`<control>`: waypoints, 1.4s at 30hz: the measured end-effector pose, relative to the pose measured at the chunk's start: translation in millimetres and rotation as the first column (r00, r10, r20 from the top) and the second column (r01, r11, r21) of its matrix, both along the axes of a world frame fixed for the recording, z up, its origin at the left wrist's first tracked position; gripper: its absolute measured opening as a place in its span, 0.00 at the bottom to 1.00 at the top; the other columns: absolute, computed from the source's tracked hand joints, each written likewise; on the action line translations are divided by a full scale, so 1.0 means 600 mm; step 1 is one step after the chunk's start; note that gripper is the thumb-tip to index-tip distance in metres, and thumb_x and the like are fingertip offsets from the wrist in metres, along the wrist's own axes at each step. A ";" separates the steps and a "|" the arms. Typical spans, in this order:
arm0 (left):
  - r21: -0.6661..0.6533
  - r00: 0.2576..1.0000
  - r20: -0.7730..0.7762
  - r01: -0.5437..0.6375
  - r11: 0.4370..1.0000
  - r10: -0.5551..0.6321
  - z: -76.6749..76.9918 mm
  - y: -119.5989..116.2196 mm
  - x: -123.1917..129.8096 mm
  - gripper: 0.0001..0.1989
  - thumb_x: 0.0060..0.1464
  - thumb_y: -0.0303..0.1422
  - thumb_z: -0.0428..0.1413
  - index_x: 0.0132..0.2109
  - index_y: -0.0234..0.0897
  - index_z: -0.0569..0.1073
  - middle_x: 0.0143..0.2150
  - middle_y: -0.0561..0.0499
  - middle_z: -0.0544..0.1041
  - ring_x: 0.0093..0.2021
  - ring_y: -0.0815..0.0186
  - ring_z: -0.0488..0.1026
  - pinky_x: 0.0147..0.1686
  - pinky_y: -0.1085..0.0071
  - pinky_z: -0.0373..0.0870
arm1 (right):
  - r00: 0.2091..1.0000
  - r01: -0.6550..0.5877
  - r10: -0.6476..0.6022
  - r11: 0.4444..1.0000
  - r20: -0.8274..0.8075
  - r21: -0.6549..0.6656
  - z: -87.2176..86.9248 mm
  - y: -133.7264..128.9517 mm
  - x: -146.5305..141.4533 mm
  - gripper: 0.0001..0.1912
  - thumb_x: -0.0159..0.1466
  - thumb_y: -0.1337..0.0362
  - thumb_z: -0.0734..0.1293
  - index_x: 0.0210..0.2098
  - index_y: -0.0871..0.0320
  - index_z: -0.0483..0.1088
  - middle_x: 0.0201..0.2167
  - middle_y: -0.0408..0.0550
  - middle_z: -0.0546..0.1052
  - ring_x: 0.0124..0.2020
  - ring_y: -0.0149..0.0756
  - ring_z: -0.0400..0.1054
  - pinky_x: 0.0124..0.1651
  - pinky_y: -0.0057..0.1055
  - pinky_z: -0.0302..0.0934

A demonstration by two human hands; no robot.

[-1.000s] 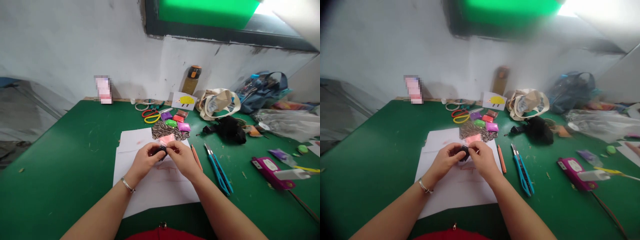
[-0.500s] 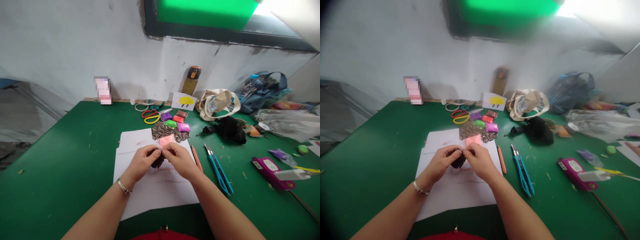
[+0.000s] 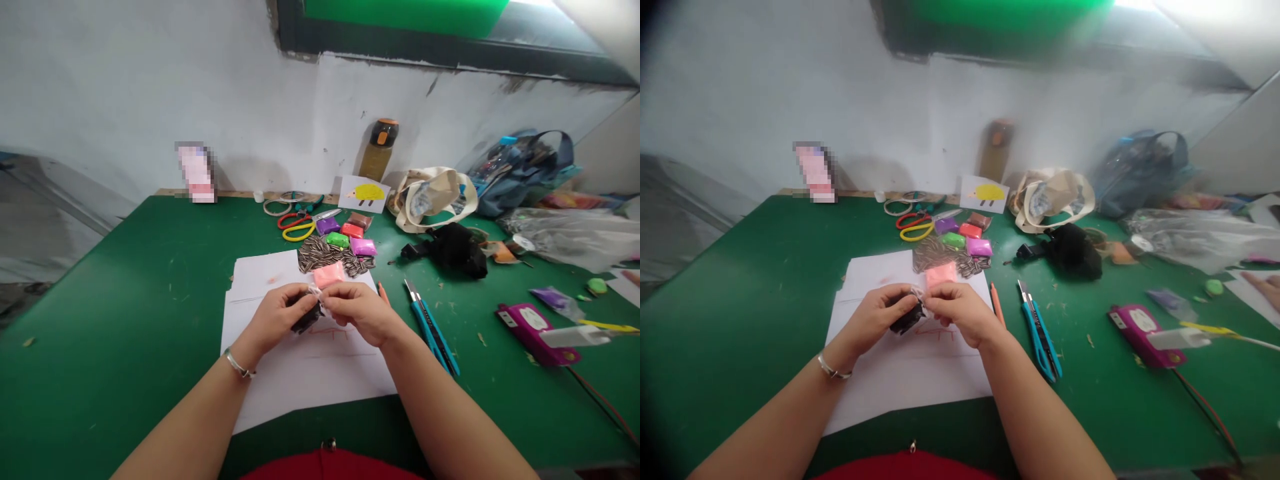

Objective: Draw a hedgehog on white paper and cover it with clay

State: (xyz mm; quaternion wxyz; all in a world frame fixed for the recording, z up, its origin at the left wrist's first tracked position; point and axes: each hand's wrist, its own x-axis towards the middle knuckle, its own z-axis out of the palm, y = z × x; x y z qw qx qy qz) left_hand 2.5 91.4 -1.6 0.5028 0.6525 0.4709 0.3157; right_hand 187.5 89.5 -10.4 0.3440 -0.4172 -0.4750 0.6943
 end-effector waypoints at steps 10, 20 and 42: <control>0.087 0.994 0.027 -0.108 0.990 0.106 -0.008 0.001 -0.002 0.12 0.53 0.39 0.57 0.40 0.38 0.78 0.35 0.50 0.79 0.35 0.63 0.74 0.37 0.69 0.71 | 0.958 -0.032 -0.025 0.980 0.284 0.195 0.020 0.001 -0.008 0.11 0.56 0.60 0.66 0.22 0.58 0.65 0.17 0.37 0.61 0.20 0.25 0.51 0.22 0.25 0.44; 0.229 0.980 -0.072 -0.163 0.960 0.184 0.043 0.025 0.023 0.12 0.57 0.38 0.53 0.39 0.38 0.78 0.37 0.51 0.79 0.37 0.63 0.74 0.40 0.69 0.69 | 0.971 0.073 -0.132 0.958 0.198 0.277 0.044 0.005 -0.001 0.10 0.57 0.62 0.64 0.22 0.58 0.69 0.18 0.39 0.64 0.21 0.27 0.56 0.24 0.26 0.49; 0.259 0.991 -0.086 -0.076 0.963 0.101 -0.010 0.015 0.033 0.19 0.60 0.41 0.50 0.54 0.38 0.71 0.54 0.49 0.74 0.54 0.61 0.70 0.55 0.63 0.66 | 0.955 0.194 -0.251 0.932 0.159 0.307 -0.007 0.006 -0.013 0.17 0.61 0.56 0.62 0.19 0.59 0.65 0.16 0.39 0.64 0.21 0.27 0.57 0.25 0.25 0.51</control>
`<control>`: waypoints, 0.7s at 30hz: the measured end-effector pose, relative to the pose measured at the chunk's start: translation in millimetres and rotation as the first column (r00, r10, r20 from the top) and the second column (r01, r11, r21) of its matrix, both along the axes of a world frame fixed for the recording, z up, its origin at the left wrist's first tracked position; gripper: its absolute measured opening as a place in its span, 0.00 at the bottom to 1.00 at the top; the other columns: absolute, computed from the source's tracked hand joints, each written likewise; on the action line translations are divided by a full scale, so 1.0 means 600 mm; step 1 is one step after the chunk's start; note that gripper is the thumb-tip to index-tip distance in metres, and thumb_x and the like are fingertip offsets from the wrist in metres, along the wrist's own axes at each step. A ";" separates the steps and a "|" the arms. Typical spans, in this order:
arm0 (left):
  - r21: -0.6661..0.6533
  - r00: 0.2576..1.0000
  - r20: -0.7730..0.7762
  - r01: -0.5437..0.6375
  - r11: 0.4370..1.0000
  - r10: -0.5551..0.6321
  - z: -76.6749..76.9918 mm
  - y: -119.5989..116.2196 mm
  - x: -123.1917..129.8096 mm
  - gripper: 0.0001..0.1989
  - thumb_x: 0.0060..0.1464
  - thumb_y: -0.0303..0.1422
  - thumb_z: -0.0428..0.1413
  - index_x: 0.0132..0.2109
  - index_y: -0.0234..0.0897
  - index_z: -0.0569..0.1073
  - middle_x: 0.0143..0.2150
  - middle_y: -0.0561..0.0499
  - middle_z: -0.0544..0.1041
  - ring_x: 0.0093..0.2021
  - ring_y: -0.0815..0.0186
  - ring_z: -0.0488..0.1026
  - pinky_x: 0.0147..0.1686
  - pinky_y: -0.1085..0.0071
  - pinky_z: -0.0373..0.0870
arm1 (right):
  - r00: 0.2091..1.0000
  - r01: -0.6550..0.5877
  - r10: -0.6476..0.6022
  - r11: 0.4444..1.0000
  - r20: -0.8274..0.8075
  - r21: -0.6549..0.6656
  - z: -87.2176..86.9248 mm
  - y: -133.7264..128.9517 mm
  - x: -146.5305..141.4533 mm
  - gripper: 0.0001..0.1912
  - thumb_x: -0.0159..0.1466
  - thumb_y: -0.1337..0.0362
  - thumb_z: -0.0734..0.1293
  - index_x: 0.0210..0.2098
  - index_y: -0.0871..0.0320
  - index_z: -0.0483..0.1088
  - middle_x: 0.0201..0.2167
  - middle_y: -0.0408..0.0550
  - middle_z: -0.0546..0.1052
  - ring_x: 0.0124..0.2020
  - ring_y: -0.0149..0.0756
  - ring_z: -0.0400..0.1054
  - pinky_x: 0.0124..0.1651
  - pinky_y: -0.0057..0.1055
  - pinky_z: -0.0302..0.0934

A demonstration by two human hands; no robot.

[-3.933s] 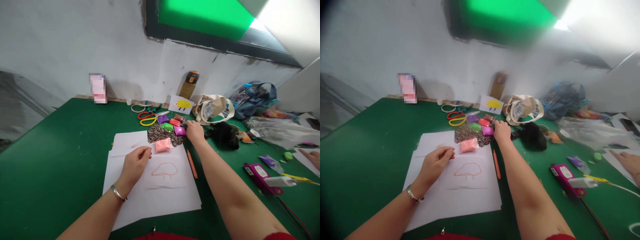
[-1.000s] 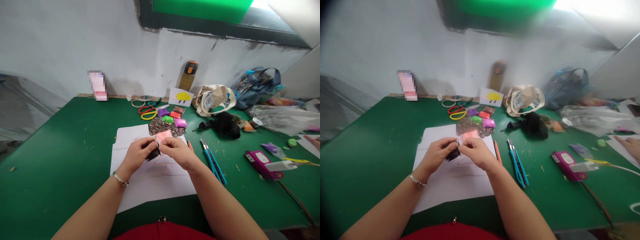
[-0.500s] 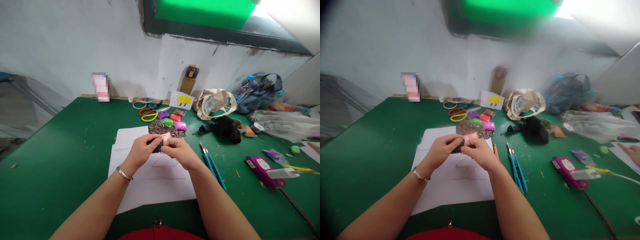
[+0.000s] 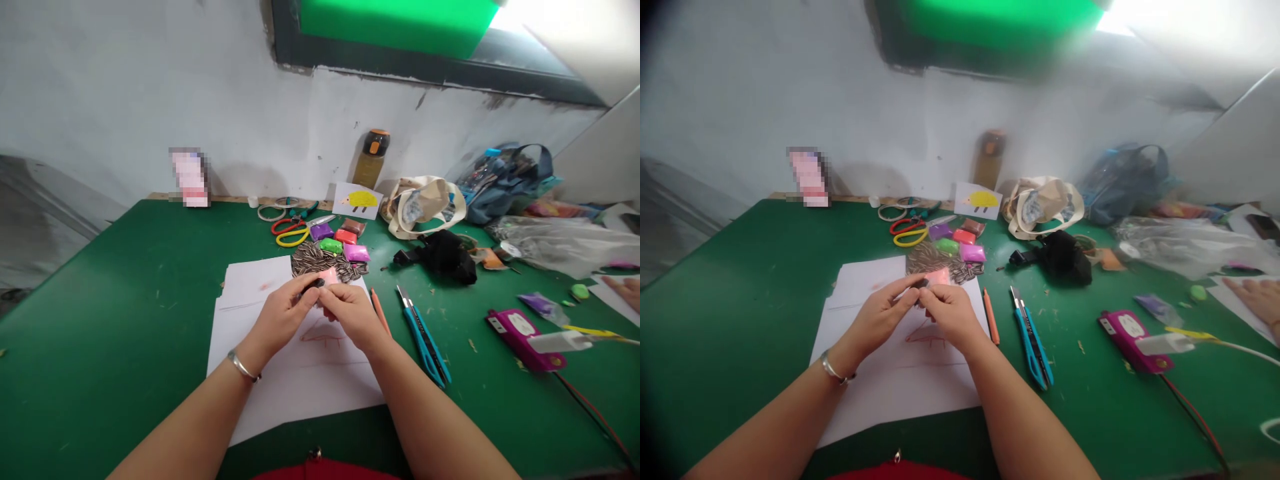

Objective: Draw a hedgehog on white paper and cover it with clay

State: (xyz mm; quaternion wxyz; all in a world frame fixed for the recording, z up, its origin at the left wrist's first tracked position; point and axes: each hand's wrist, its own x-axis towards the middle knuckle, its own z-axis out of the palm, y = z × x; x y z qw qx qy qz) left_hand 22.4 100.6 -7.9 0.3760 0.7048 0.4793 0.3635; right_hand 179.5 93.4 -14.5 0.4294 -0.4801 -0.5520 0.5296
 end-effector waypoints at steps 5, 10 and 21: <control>0.089 0.995 -0.095 -0.004 0.996 0.013 -0.017 0.008 -0.010 0.20 0.57 0.40 0.54 0.55 0.39 0.71 0.58 0.47 0.70 0.59 0.59 0.65 0.59 0.59 0.61 | 0.990 -0.027 0.033 0.999 0.137 -0.042 -0.001 0.002 0.004 0.15 0.60 0.61 0.61 0.21 0.59 0.70 0.20 0.42 0.71 0.22 0.27 0.62 0.27 0.25 0.54; 0.130 0.985 -0.172 0.022 0.991 0.001 -0.019 0.008 -0.012 0.21 0.57 0.38 0.54 0.57 0.39 0.70 0.60 0.46 0.68 0.60 0.59 0.64 0.60 0.58 0.60 | 0.999 -0.038 0.036 0.990 -0.018 -0.135 -0.002 0.005 0.009 0.10 0.57 0.64 0.63 0.22 0.60 0.71 0.17 0.39 0.66 0.19 0.25 0.55 0.22 0.25 0.47; 0.168 0.994 -0.061 0.095 0.981 -0.086 -0.009 -0.002 0.000 0.21 0.59 0.38 0.53 0.58 0.39 0.68 0.59 0.47 0.70 0.59 0.60 0.65 0.60 0.59 0.61 | 0.980 0.064 -0.080 0.994 -0.182 -0.090 0.000 0.004 0.003 0.17 0.56 0.61 0.66 0.17 0.57 0.55 0.15 0.35 0.53 0.19 0.24 0.46 0.22 0.26 0.40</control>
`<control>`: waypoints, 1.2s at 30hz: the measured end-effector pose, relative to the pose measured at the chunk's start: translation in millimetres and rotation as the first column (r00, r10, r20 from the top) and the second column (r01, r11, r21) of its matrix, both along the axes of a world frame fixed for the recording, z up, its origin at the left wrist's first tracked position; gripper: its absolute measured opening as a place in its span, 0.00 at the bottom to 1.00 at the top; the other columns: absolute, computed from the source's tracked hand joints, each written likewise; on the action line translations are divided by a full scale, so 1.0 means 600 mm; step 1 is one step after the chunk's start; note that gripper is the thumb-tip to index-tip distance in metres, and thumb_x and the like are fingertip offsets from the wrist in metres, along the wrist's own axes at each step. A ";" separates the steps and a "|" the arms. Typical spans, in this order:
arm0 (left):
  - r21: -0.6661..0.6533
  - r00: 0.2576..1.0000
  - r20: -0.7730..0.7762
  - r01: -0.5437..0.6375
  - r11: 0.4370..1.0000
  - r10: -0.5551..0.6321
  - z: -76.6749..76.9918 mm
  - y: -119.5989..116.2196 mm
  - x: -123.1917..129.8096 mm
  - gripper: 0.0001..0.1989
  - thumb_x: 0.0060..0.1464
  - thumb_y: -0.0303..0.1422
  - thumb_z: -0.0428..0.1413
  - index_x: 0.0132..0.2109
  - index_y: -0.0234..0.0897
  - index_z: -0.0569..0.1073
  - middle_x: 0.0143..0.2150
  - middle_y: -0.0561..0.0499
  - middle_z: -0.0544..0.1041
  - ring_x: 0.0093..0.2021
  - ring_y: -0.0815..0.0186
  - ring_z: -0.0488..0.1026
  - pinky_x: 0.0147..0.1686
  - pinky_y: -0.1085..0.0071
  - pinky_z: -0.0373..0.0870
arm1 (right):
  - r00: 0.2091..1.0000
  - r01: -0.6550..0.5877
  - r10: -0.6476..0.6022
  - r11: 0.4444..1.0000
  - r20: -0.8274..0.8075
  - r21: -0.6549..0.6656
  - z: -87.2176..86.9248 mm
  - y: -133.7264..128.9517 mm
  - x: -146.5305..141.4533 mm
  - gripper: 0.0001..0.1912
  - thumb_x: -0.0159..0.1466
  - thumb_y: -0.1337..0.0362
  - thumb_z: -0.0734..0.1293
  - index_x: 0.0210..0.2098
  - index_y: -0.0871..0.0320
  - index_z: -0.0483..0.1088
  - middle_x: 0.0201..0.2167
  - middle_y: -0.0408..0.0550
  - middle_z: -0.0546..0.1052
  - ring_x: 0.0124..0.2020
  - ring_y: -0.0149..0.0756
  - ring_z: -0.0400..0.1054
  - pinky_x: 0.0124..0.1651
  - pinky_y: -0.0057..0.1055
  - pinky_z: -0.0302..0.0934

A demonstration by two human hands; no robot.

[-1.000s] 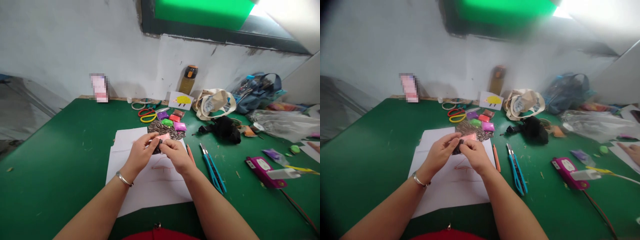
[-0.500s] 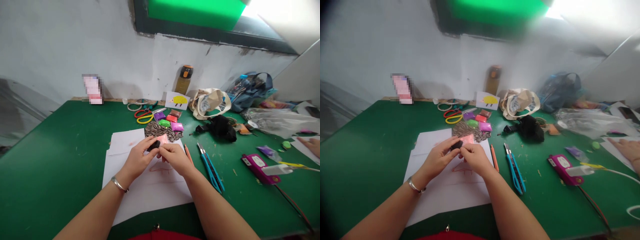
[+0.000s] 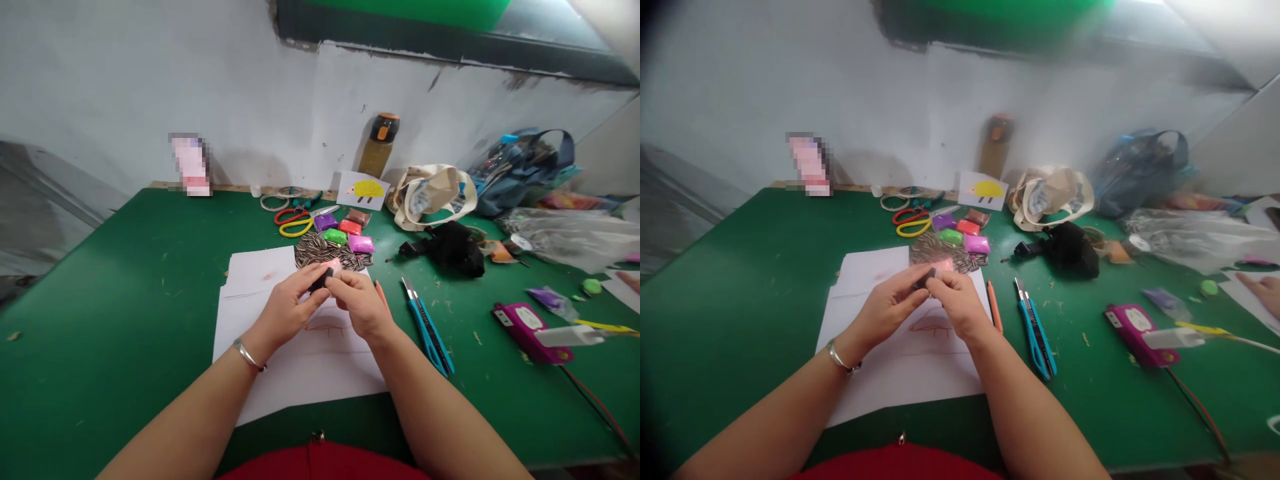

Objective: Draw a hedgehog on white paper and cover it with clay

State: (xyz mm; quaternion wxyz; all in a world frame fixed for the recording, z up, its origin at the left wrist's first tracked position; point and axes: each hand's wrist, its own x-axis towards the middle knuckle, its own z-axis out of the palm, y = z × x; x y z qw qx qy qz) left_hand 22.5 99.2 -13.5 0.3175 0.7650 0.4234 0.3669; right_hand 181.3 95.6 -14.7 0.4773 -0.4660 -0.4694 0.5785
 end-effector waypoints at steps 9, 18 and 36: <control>0.048 1.000 -0.024 0.013 0.999 -0.012 0.002 -0.013 0.008 0.25 0.58 0.41 0.54 0.61 0.43 0.63 0.61 0.49 0.66 0.61 0.59 0.62 0.61 0.57 0.59 | 0.988 0.033 -0.060 0.983 0.145 0.180 0.005 -0.007 -0.004 0.23 0.60 0.56 0.65 0.15 0.58 0.54 0.17 0.37 0.53 0.22 0.26 0.48 0.24 0.27 0.44; -0.099 0.999 0.038 0.007 0.995 -0.003 0.003 -0.018 0.006 0.26 0.59 0.41 0.53 0.63 0.44 0.62 0.61 0.49 0.67 0.59 0.59 0.66 0.57 0.60 0.65 | 0.986 -0.153 0.144 0.982 0.088 0.108 0.006 -0.007 0.008 0.22 0.63 0.53 0.62 0.18 0.59 0.64 0.16 0.40 0.64 0.20 0.27 0.57 0.24 0.26 0.50; -0.124 0.992 0.128 -0.008 0.992 0.024 0.012 -0.019 0.011 0.18 0.60 0.36 0.52 0.57 0.40 0.70 0.57 0.49 0.71 0.56 0.59 0.69 0.54 0.61 0.69 | 0.950 -0.090 0.011 0.967 0.311 0.239 0.002 -0.006 0.008 0.14 0.60 0.62 0.60 0.19 0.58 0.62 0.19 0.40 0.62 0.24 0.29 0.55 0.28 0.27 0.51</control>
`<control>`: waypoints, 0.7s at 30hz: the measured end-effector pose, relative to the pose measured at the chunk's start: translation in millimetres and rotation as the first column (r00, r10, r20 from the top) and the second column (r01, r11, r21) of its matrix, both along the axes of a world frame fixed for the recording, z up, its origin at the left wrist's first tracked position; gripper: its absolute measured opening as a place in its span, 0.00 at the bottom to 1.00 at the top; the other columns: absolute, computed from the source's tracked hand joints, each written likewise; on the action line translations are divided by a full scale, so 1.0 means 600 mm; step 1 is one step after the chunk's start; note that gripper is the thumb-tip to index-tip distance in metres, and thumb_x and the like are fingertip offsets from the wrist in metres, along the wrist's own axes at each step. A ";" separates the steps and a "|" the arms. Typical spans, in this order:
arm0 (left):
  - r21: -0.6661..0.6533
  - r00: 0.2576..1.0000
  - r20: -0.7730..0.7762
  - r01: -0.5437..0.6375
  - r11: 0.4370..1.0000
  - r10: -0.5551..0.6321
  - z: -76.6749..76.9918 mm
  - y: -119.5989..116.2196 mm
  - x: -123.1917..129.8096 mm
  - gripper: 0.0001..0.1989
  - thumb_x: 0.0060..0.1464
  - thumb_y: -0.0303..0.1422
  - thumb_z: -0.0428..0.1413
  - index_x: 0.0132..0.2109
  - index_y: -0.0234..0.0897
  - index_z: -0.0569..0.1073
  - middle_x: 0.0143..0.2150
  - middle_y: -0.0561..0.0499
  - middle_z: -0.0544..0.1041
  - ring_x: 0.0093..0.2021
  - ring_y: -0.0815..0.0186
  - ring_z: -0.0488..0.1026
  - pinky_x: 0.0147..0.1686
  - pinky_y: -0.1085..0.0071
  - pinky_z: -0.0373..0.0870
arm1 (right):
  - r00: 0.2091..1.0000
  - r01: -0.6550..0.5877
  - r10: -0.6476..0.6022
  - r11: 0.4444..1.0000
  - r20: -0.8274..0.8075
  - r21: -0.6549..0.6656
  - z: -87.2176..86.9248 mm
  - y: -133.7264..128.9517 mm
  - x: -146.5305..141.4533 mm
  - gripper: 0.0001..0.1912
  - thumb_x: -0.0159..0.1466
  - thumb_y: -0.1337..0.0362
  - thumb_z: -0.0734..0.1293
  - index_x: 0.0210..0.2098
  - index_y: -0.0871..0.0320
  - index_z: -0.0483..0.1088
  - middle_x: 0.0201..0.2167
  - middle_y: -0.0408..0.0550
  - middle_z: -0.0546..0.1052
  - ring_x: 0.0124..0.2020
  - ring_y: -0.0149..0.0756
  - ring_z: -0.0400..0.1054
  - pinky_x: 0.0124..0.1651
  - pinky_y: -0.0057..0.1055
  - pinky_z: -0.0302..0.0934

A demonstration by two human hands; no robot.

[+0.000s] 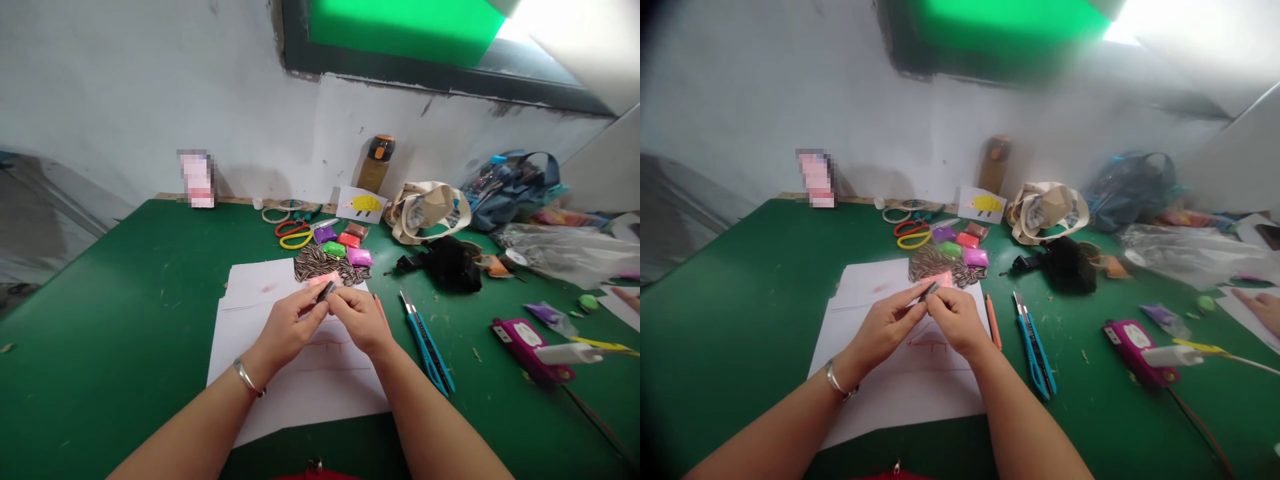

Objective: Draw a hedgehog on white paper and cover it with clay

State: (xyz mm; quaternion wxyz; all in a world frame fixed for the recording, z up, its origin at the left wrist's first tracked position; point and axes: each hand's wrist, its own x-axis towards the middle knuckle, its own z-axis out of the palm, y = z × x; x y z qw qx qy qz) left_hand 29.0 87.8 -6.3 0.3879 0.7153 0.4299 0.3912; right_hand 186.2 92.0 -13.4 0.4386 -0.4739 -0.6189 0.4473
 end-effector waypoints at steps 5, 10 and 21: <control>-0.093 0.999 0.032 0.025 0.995 -0.022 0.002 -0.001 -0.001 0.20 0.60 0.37 0.51 0.59 0.42 0.67 0.59 0.50 0.69 0.58 0.59 0.67 0.55 0.62 0.68 | 1.000 -0.019 0.019 1.000 0.019 0.010 -0.005 0.003 0.002 0.14 0.62 0.60 0.60 0.21 0.58 0.65 0.21 0.41 0.64 0.25 0.30 0.57 0.29 0.27 0.52; -0.134 0.999 0.024 0.033 0.990 -0.030 0.003 0.004 -0.008 0.22 0.57 0.39 0.55 0.57 0.40 0.69 0.57 0.50 0.71 0.56 0.58 0.69 0.55 0.61 0.68 | 0.985 -0.123 0.119 0.992 0.128 0.026 0.003 0.000 0.002 0.13 0.62 0.63 0.61 0.21 0.57 0.65 0.21 0.40 0.65 0.25 0.30 0.58 0.29 0.26 0.52; -0.110 0.998 -0.003 -0.061 0.992 0.061 -0.002 0.007 -0.008 0.16 0.57 0.39 0.54 0.50 0.40 0.75 0.51 0.50 0.76 0.52 0.58 0.73 0.53 0.60 0.69 | 0.935 -0.198 0.137 0.967 0.328 0.162 0.002 -0.001 0.000 0.13 0.61 0.68 0.60 0.20 0.57 0.64 0.20 0.39 0.64 0.24 0.28 0.56 0.28 0.26 0.48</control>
